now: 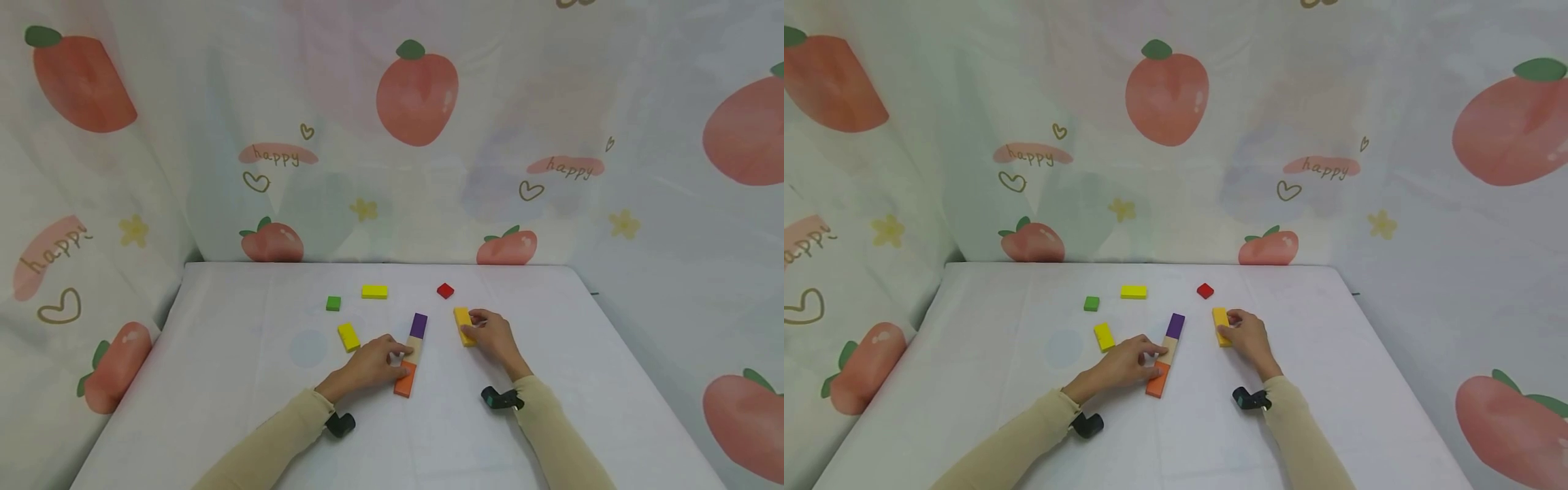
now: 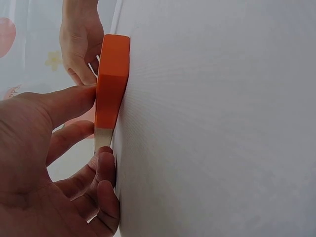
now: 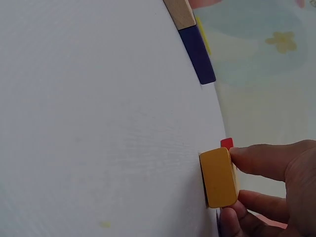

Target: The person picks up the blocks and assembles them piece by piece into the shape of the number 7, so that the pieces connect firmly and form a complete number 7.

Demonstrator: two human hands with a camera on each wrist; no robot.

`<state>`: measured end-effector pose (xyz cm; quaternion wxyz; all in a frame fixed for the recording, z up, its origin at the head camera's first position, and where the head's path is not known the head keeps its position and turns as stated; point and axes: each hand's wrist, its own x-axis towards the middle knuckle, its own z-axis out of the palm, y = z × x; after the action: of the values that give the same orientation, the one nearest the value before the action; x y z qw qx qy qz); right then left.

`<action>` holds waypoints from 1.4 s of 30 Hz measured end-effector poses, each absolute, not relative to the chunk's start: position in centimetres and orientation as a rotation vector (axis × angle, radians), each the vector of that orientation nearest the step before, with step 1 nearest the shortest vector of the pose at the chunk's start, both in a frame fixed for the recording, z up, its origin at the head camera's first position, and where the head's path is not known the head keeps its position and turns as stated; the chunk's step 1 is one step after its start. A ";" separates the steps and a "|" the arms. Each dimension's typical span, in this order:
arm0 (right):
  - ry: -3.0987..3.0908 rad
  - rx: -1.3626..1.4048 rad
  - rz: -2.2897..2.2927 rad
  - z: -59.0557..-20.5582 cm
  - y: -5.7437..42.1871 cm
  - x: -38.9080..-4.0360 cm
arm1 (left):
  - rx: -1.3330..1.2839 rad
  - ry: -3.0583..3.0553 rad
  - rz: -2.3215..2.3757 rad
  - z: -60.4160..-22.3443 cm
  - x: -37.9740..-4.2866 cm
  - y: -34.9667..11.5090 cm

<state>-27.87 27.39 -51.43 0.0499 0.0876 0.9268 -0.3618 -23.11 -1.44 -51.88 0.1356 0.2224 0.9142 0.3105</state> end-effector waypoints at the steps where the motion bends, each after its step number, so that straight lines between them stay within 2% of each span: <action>1: 2.823 0.275 -1.106 -51.4 27.3 -27.8 | 0.646 2.650 0.896 -51.9 -23.1 -1.4; 20: 2.830 0.368 -1.087 -50.7 26.4 -27.5 | 0.667 2.654 0.904 -51.9 -23.0 -1.5; 42: 2.821 0.240 -1.156 -50.7 26.2 -28.0 | 0.628 2.655 0.904 -51.8 -23.0 -1.2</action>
<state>-28.02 26.18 -50.74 0.0420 0.0785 0.9217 -0.3776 -22.97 -1.22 -51.75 0.1334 0.2166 0.9155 0.3118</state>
